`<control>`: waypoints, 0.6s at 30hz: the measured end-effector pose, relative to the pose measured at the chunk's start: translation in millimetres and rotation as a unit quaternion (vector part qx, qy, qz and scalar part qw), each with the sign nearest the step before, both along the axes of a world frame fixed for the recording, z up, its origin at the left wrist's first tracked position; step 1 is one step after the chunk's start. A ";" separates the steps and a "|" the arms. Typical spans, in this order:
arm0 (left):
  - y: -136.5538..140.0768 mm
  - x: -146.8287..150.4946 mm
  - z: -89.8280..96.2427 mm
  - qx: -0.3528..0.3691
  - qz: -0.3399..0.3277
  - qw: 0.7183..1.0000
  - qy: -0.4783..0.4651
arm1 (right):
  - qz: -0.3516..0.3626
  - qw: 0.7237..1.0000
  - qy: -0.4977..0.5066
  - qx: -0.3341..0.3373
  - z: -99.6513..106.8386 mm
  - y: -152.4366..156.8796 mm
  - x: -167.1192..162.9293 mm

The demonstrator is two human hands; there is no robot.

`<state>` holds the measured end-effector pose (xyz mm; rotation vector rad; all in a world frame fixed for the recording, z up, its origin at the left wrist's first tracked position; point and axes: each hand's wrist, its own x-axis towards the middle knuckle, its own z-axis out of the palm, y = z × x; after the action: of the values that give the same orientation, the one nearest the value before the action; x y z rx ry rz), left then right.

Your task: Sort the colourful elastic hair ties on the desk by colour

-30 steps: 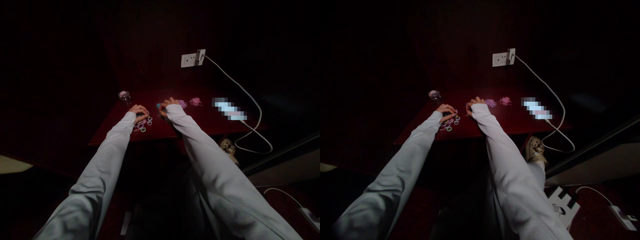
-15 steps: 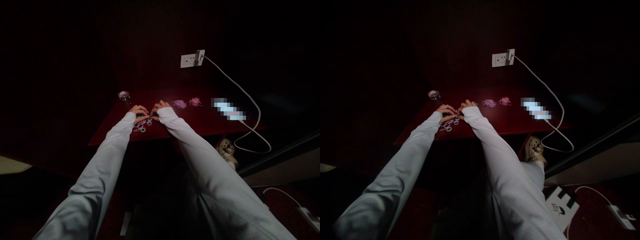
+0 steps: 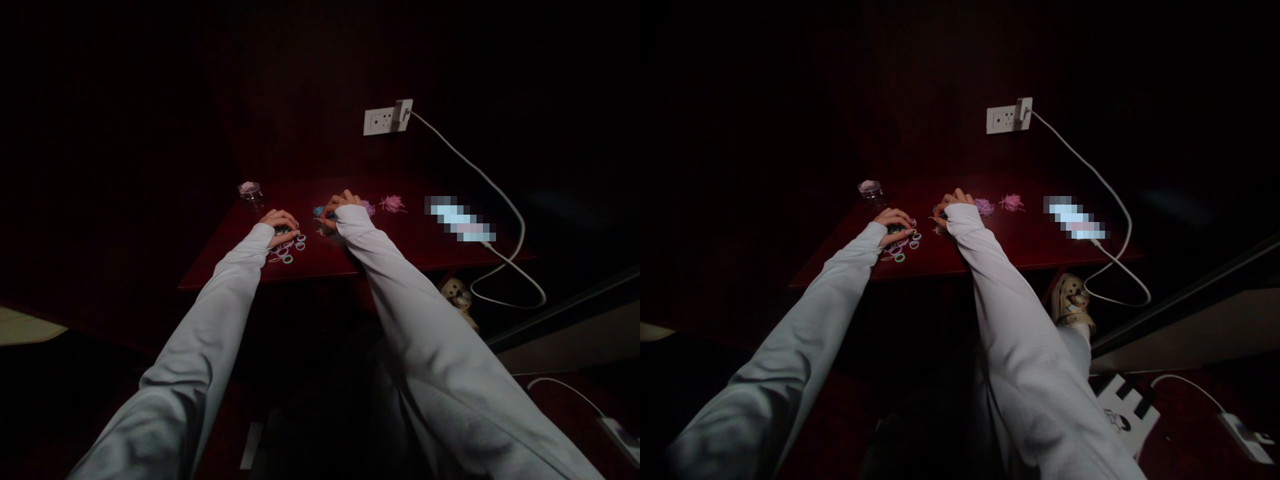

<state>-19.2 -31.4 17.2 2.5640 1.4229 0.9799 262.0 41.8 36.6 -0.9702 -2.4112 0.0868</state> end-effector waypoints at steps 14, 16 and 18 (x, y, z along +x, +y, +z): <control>1.9 -4.2 -2.7 -0.013 -0.016 1.000 0.002 | -0.039 0.999 -0.035 -0.003 0.1 -3.5 18.0; 2.8 -5.0 -3.5 -0.011 -0.020 1.000 0.006 | -0.044 0.998 -0.032 0.005 1.6 -4.8 16.0; 2.9 -5.2 -3.5 -0.008 -0.023 1.000 0.010 | -0.032 0.999 -0.028 0.004 2.9 -6.1 11.6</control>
<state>-24.4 -28.5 13.7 2.5889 1.3651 0.9364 273.6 35.7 39.5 -1.0587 -2.4266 0.0272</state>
